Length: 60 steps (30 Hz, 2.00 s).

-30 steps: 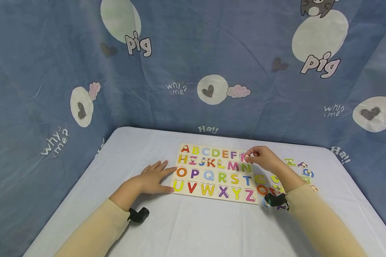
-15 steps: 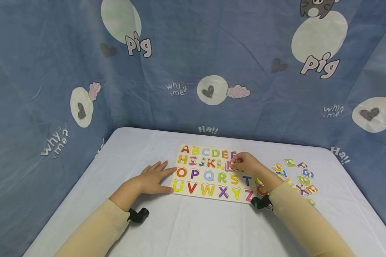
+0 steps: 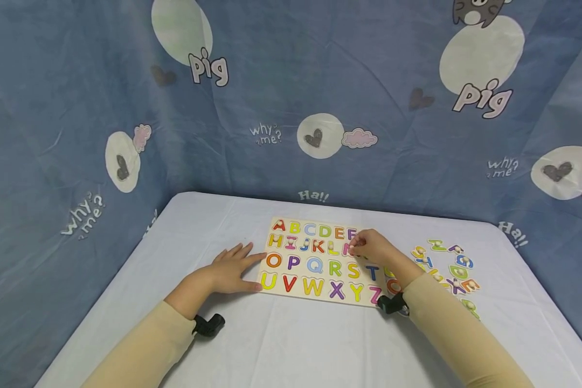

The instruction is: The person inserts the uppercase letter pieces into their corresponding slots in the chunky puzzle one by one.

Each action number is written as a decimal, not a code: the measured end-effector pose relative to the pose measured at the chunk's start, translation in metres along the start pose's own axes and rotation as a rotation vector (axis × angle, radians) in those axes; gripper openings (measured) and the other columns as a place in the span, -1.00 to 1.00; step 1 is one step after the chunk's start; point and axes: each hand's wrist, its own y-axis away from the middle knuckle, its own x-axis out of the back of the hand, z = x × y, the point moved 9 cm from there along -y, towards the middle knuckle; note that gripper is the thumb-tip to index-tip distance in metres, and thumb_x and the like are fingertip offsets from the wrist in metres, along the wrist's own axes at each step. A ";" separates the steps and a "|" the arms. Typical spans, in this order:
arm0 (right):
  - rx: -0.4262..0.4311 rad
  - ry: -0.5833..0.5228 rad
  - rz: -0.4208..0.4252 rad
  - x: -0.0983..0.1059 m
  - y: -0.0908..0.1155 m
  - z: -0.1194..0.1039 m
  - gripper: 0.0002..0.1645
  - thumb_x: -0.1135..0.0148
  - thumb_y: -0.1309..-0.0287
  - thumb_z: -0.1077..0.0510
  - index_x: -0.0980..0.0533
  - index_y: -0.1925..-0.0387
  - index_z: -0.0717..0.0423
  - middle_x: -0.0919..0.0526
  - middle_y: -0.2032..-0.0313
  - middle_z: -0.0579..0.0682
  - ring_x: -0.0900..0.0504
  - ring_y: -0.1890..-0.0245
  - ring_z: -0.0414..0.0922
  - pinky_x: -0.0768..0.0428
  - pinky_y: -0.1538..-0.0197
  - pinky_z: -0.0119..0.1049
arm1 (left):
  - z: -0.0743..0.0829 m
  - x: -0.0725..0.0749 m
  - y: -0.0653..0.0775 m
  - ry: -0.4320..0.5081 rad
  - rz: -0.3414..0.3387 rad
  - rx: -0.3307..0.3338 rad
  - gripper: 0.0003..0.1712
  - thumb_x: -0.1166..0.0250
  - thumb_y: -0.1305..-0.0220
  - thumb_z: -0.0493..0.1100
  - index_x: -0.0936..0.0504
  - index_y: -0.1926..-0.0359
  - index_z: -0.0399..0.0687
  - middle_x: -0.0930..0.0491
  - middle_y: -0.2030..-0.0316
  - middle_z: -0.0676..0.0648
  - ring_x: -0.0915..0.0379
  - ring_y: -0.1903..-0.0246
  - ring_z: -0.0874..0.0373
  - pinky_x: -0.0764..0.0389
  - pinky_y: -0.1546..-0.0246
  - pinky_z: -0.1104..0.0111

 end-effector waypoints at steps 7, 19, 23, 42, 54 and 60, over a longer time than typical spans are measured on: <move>-0.015 0.013 0.000 0.001 0.000 0.000 -0.85 -0.36 -0.27 0.12 -0.60 0.29 0.12 -0.56 0.38 0.00 -0.51 0.32 -0.10 -0.47 0.21 -0.29 | -0.001 0.001 0.000 -0.003 0.004 0.007 0.03 -0.36 -0.11 0.38 -0.23 -0.53 0.19 0.04 -0.56 -0.24 0.26 -0.53 -0.27 0.19 -0.45 -0.24; 0.017 0.025 0.054 0.033 0.019 -0.003 -0.73 -0.33 -0.30 0.11 -0.61 0.03 0.14 -0.33 0.38 0.06 -0.30 0.39 -0.04 -0.32 0.34 -0.21 | 0.000 0.001 0.000 -0.003 0.004 0.001 0.02 -0.35 -0.12 0.37 -0.22 -0.53 0.19 0.05 -0.56 -0.24 0.27 -0.53 -0.27 0.19 -0.45 -0.23; 0.047 0.022 0.091 0.052 0.032 -0.001 -0.70 -0.32 -0.30 0.12 -0.62 0.02 0.20 -0.28 0.40 0.04 -0.27 0.36 -0.03 -0.28 0.35 -0.20 | -0.001 0.001 0.001 -0.002 0.008 0.005 0.02 -0.36 -0.12 0.36 -0.22 -0.53 0.19 0.05 -0.56 -0.24 0.27 -0.53 -0.26 0.19 -0.45 -0.23; -0.030 -0.016 0.290 0.128 0.081 0.078 -0.54 -0.22 -0.40 -0.03 -0.52 -0.06 0.28 -0.24 0.44 0.02 -0.25 0.44 -0.06 -0.27 0.39 -0.21 | -0.001 0.000 -0.001 -0.003 0.018 0.001 0.02 -0.36 -0.12 0.36 -0.23 -0.53 0.19 0.05 -0.56 -0.24 0.26 -0.53 -0.26 0.17 -0.44 -0.24; -0.153 -0.050 0.355 0.143 0.073 0.133 -0.51 -0.19 -0.40 0.02 -0.47 -0.13 0.33 -0.28 0.45 0.01 -0.28 0.45 -0.08 -0.30 0.40 -0.22 | -0.001 0.000 0.001 0.006 0.014 0.001 0.02 -0.36 -0.12 0.36 -0.23 -0.53 0.18 0.04 -0.55 -0.25 0.26 -0.53 -0.27 0.17 -0.44 -0.25; -0.246 -0.077 0.346 0.141 0.064 0.155 -0.51 -0.20 -0.38 0.06 -0.45 -0.16 0.34 -0.31 0.32 0.10 -0.32 0.30 0.01 -0.31 0.29 -0.16 | 0.001 0.002 0.002 0.005 0.018 -0.010 0.02 -0.36 -0.12 0.35 -0.23 -0.53 0.17 0.04 -0.55 -0.26 0.25 -0.53 -0.28 0.16 -0.43 -0.26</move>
